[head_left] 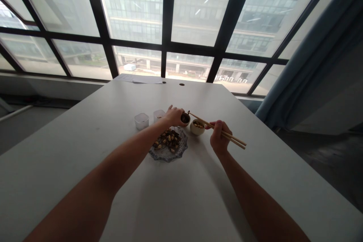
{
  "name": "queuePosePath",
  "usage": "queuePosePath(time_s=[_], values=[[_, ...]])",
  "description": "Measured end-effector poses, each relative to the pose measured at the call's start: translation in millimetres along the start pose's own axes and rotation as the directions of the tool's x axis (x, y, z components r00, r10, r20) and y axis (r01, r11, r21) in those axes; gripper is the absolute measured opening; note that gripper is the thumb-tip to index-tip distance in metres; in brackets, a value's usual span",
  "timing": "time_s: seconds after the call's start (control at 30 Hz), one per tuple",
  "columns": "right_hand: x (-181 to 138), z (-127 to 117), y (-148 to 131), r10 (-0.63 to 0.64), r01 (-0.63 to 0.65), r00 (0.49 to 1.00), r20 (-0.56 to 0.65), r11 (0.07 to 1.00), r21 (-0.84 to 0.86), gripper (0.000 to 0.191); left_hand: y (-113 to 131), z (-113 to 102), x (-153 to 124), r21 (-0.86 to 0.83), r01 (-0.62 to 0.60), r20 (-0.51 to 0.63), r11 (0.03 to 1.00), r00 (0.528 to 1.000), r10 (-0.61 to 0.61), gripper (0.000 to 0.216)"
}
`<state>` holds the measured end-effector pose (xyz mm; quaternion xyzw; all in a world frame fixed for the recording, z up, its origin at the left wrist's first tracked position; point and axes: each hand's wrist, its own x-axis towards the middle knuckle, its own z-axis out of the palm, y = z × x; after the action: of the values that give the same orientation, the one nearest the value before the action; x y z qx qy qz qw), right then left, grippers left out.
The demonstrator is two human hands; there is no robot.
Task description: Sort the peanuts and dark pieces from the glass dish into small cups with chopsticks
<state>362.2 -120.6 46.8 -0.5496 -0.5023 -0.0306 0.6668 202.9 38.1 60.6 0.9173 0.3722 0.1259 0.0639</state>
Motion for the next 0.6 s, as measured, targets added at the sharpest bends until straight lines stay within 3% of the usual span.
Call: queuePosePath(time_s=[0.1,0.33,0.53,0.6], values=[[-3.2,-0.1,-0.2,-0.025,0.026,0.998,0.055,1.0,-0.01,0.048,-0.2,2.3,-4.2,0.032,-0.041,-0.043,0.999,0.998,0.042,0.07],[-0.9,4.9,-2.6,0.022,-0.011,0.978,0.206,0.999,-0.053,0.047,1.3,0.4,-8.5,-0.03,0.012,-0.031,0.999,0.999,-0.013,0.069],[10.6,0.9,-26.5,0.074,-0.077,0.994,0.084,0.996,0.039,0.062,2.5,-10.2,-7.8,-0.04,0.087,0.101,0.995,0.991,-0.083,0.068],[12.1,-1.7,-38.5,0.124,-0.137,0.983,0.132,0.986,0.097,0.067,2.2,-13.3,-8.1,-0.028,0.103,0.145,0.994,0.985,-0.098,0.074]])
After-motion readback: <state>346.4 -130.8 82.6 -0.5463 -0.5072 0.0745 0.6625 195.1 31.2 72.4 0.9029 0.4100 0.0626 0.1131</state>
